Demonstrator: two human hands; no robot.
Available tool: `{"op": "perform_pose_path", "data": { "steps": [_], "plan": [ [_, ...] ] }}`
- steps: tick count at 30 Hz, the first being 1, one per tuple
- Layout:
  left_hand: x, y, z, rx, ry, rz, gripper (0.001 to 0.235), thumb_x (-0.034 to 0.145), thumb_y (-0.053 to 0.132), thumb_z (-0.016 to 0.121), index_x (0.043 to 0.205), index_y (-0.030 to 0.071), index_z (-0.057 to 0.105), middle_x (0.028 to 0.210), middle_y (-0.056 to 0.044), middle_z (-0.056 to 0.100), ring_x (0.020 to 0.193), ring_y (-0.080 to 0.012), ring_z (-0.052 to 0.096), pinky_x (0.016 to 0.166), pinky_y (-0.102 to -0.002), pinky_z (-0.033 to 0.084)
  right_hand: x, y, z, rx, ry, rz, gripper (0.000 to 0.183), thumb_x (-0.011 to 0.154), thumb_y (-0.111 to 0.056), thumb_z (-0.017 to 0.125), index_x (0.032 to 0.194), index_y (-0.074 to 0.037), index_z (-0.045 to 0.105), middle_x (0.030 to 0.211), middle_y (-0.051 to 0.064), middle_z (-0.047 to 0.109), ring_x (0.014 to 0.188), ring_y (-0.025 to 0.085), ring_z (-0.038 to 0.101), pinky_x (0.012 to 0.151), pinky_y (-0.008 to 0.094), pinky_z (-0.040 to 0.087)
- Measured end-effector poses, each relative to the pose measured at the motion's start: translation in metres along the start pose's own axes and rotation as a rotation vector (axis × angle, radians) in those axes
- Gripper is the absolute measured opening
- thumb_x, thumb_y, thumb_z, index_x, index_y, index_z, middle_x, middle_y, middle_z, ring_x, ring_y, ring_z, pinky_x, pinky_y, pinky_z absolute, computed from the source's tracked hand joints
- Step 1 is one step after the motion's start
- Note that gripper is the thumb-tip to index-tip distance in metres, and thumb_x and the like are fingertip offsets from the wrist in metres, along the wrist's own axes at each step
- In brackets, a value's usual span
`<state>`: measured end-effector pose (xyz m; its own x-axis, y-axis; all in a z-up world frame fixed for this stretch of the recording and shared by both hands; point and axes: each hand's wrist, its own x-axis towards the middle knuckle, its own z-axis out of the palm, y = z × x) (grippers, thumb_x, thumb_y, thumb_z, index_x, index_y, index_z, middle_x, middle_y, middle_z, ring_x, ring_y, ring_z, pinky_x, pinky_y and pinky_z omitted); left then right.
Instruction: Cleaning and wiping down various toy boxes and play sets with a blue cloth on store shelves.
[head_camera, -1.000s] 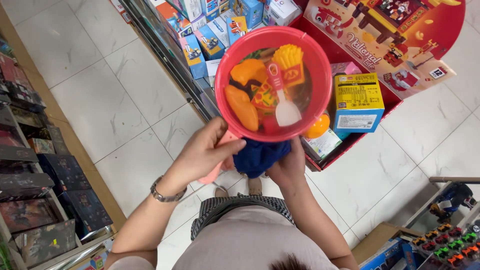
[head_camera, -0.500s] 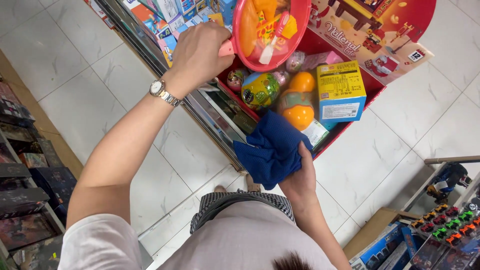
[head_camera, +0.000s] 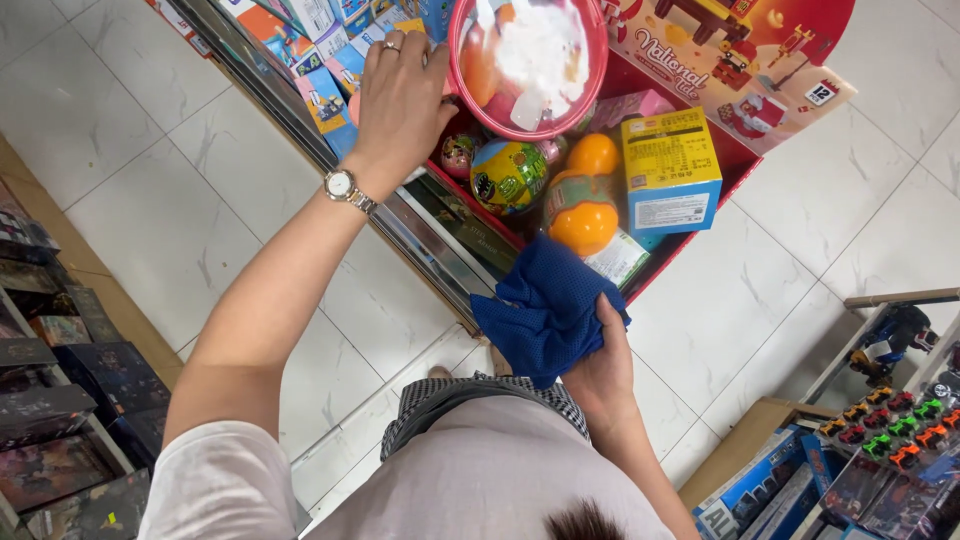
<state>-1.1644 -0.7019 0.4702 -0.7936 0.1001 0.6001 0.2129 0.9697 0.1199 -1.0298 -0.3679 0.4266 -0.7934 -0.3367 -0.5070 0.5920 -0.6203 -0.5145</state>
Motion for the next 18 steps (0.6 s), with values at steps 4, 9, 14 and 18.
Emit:
{"op": "perform_pose_path", "data": {
  "steps": [4,9,14,18],
  "plan": [
    [-0.015,0.034,-0.013,0.013,0.061,-0.005,0.071,0.08,0.01,0.085,0.144,-0.001,0.055,0.136,-0.022,0.05,0.13,-0.0397,0.047,0.112,-0.052,0.038,-0.006,-0.002,0.004,-0.039,0.115,0.017,0.06,0.099,-0.042,0.048,0.148,-0.009,0.047,0.145,0.01,0.058,0.134,0.03,0.053,0.114,0.051,0.039],
    [-0.027,0.097,-0.023,-0.37,-0.129,0.272,0.086,0.076,0.002,0.079,0.155,0.009,0.043,0.156,-0.02,0.039,0.149,-0.0391,0.035,0.125,-0.053,0.029,-0.007,-0.007,-0.009,0.004,0.078,-0.07,0.059,0.101,-0.04,0.048,0.149,-0.005,0.046,0.148,0.013,0.056,0.136,0.031,0.053,0.117,0.05,0.039],
    [-0.029,0.123,0.01,-0.491,-0.201,0.357,0.093,0.07,0.006,0.082,0.154,0.015,0.044,0.158,-0.021,0.036,0.15,-0.0377,0.033,0.125,-0.053,0.026,-0.014,-0.025,-0.03,0.012,0.049,-0.14,0.061,0.103,-0.043,0.045,0.149,-0.004,0.047,0.149,0.013,0.055,0.138,0.032,0.05,0.119,0.049,0.036],
    [-0.032,0.125,0.039,-0.617,-0.222,0.34,0.088,0.076,0.016,0.087,0.152,0.014,0.043,0.157,-0.019,0.041,0.148,-0.0368,0.038,0.125,-0.052,0.026,-0.027,-0.041,-0.032,-0.018,0.023,-0.28,0.064,0.104,-0.046,0.042,0.151,-0.004,0.045,0.152,0.014,0.053,0.141,0.034,0.049,0.121,0.052,0.034]
  ]
}}
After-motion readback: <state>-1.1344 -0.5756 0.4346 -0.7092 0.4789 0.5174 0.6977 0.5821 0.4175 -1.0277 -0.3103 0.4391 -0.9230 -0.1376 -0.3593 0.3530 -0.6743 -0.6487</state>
